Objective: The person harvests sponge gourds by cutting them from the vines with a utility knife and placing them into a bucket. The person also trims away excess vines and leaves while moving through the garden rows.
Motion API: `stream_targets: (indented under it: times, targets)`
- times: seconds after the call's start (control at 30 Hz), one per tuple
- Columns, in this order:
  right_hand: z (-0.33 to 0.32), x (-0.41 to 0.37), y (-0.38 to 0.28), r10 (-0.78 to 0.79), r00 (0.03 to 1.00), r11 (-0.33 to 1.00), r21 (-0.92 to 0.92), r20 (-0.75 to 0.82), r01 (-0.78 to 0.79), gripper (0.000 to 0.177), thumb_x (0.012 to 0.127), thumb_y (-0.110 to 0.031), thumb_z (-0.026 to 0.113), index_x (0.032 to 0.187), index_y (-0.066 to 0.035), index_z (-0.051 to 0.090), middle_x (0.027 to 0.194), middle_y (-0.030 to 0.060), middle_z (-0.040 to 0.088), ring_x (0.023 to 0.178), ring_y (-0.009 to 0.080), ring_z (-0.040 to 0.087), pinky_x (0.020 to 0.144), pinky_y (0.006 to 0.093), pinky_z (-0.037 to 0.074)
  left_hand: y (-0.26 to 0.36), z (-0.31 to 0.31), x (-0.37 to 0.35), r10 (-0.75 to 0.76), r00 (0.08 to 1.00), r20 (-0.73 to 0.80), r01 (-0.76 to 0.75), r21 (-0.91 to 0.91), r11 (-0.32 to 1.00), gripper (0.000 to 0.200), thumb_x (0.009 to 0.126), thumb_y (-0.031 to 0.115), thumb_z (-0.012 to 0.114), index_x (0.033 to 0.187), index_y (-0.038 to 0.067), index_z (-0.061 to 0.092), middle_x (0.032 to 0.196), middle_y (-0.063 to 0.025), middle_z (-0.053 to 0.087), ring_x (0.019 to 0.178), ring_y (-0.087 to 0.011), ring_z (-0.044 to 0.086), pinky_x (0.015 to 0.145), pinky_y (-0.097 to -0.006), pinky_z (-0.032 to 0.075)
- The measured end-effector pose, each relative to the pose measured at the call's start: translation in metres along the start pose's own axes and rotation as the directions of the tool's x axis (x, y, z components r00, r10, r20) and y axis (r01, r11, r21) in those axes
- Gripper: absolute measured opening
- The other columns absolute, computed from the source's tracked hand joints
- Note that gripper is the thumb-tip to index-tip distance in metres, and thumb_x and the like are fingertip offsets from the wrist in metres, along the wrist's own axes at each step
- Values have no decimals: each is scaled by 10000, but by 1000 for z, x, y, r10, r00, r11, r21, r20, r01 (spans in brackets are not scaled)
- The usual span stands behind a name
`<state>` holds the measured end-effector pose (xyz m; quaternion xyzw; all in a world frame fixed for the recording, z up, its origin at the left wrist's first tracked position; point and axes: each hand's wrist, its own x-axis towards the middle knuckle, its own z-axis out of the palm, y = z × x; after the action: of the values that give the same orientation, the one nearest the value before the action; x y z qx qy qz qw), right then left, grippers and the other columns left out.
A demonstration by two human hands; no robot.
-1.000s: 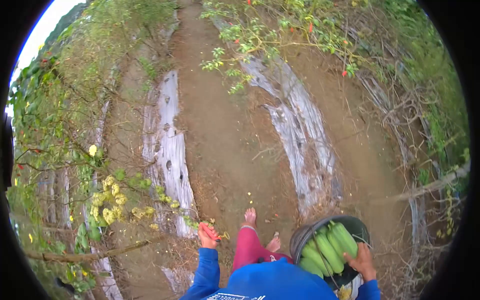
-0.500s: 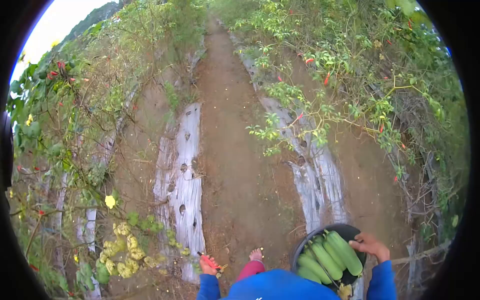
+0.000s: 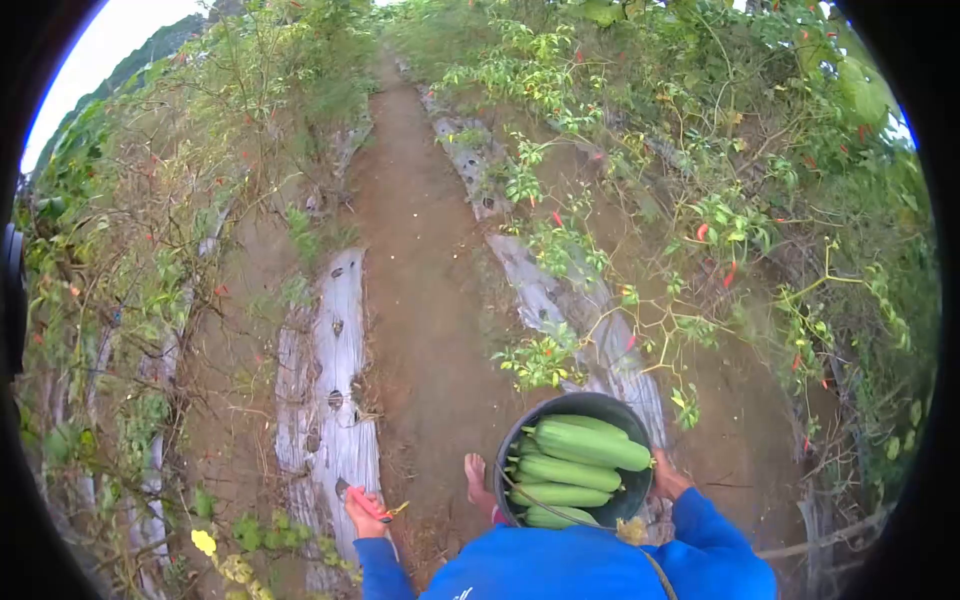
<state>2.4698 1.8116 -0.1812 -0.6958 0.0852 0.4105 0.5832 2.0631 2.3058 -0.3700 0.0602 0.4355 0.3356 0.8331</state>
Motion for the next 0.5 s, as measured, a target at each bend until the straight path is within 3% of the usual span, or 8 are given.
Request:
stream_targets:
  times: [0.07, 0.13, 0.23, 0.27, 0.33, 0.37, 0.47, 0.5]
  targets:
    - [45, 52, -24, 22, 999, 986, 164, -39, -15, 840, 900, -721, 402, 1313, -12, 578, 1248, 140, 654, 1061, 310, 649, 983, 442, 491, 11, 1, 25, 80, 996, -43, -80, 17, 997, 405, 864, 577, 596, 935, 184, 529, 637, -26, 511, 459, -169, 431, 383, -316, 344]
    - [67, 121, -52, 11, 1000, 934, 357, 20, -18, 801, 885, -699, 440, 1268, -15, 607, 1188, 158, 673, 1013, 322, 658, 949, 460, 505, 23, 9, 31, 112, 993, -42, -112, 19, 994, 349, 897, 524, 539, 940, 181, 495, 630, -22, 489, 451, -151, 430, 366, -299, 334]
    - [93, 239, -62, 72, 997, 829, 558, -22, -48, 671, 871, -619, 531, 1170, -31, 653, 1068, 144, 709, 936, 313, 664, 885, 478, 522, 43, 7, 56, 63, 980, -189, -57, 36, 998, 381, 878, 552, 534, 942, 179, 486, 628, -20, 472, 459, -158, 425, 375, -303, 332]
    - [95, 269, -82, 65, 996, 855, 517, -59, -25, 606, 866, -576, 577, 1132, -41, 674, 1033, 119, 721, 898, 298, 664, 885, 473, 517, 45, 22, 66, 63, 969, -239, -60, 20, 998, 382, 852, 563, 560, 921, 194, 488, 629, -16, 477, 456, -158, 416, 379, -313, 326]
    - [164, 234, -169, 51, 989, 903, 430, -139, 14, 510, 869, -532, 596, 1051, -64, 683, 936, 93, 714, 810, 278, 647, 785, 455, 526, 57, 52, 92, 60, 958, -281, -63, -1, 998, 384, 826, 573, 586, 900, 209, 489, 631, -13, 481, 452, -159, 408, 383, -323, 320]
    - [171, 268, -179, -51, 990, 928, 361, -132, 96, 493, 875, -528, 587, 1042, -75, 683, 936, 94, 709, 804, 272, 639, 767, 433, 519, 61, 66, 103, 79, 961, -266, -67, 56, 996, 384, 835, 576, 576, 909, 208, 493, 639, -17, 483, 455, -158, 407, 383, -319, 315]
    - [191, 339, -209, -96, 995, 965, 243, -37, 102, 509, 908, -516, 551, 1158, -82, 648, 1078, 124, 699, 885, 282, 654, 807, 424, 533, 76, 122, 133, 109, 951, -290, -86, 93, 992, 382, 878, 574, 550, 926, 197, 505, 654, -24, 490, 456, -151, 400, 382, -305, 302]
    - [205, 344, -222, -116, 991, 951, 280, -73, 132, 544, 923, -537, 518, 1212, -89, 627, 1119, 129, 689, 946, 273, 640, 837, 419, 522, 82, 140, 144, 105, 965, -240, -84, 95, 992, 394, 882, 568, 552, 951, 184, 498, 654, -32, 494, 462, -155, 413, 384, -303, 314]
